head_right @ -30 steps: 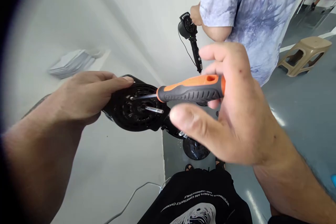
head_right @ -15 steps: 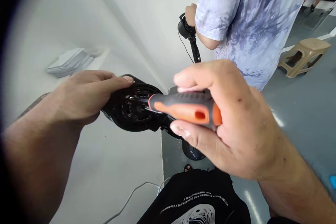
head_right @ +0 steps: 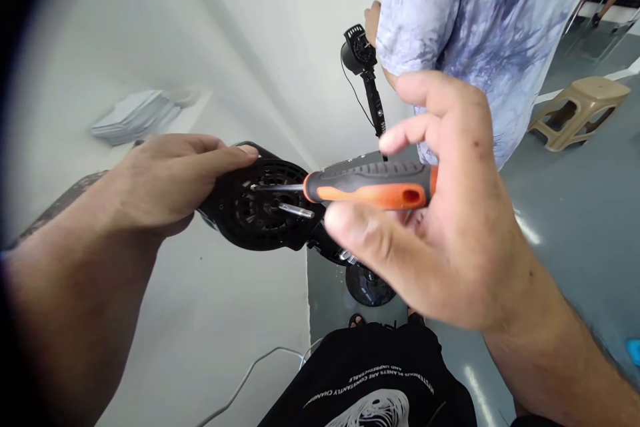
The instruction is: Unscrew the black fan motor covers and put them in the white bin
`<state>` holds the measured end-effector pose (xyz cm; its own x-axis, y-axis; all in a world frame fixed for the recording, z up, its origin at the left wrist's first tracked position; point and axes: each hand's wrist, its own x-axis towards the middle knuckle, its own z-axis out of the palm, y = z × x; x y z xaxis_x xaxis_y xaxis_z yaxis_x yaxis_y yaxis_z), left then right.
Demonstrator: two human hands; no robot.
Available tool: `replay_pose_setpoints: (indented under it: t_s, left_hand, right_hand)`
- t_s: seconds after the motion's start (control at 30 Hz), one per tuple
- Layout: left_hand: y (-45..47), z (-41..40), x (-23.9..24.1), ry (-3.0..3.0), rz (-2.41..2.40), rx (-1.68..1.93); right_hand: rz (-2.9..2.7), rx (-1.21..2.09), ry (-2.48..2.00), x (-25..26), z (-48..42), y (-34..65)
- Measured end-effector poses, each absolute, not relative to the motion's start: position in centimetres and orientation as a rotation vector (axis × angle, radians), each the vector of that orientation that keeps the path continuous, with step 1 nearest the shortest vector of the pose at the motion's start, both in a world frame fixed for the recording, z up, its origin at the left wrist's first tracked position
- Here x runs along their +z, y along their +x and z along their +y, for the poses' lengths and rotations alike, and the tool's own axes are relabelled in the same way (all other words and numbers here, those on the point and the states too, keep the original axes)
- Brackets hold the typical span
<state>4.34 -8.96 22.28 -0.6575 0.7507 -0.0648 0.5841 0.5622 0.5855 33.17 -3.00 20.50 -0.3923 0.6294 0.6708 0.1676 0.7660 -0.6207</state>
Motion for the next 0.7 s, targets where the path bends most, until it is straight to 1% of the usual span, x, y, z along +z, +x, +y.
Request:
replay_pose_setpoints:
  t_s: [0.13, 0.23, 0.33, 0.47, 0.57, 0.63, 0.7]
  left_hand:
    - [4.4, -9.0, 22.3, 1.092, 2.509, 0.761]
    - [4.4, -9.0, 22.4, 1.121, 2.485, 0.759]
    - [4.5, -9.0, 22.4, 1.118, 2.483, 0.775]
    - [4.4, -8.9, 22.2, 1.086, 2.495, 0.793]
    - [4.1, -8.9, 22.2, 1.108, 2.495, 0.788]
    - [4.2, -8.9, 22.3, 1.11, 2.493, 0.79]
    - [4.4, -8.9, 22.4, 1.09, 2.489, 0.803]
  right_hand:
    - [-1.881, 0.619, -0.503, 20.4, -4.1, 32.6]
    - [-1.797, 0.672, -0.551, 20.7, -4.0, 32.4]
    - [-1.822, 0.666, -0.569, 21.3, -4.3, 32.3]
    - [-1.974, 0.627, -0.451, 22.2, -4.7, 32.7]
    - [-2.052, 0.466, -0.298, 22.1, -4.4, 33.0]
    - [-2.012, 0.33, -0.384, 21.6, -4.1, 33.2]
    - [-1.999, 0.265, -0.583, 21.0, -4.0, 33.3]
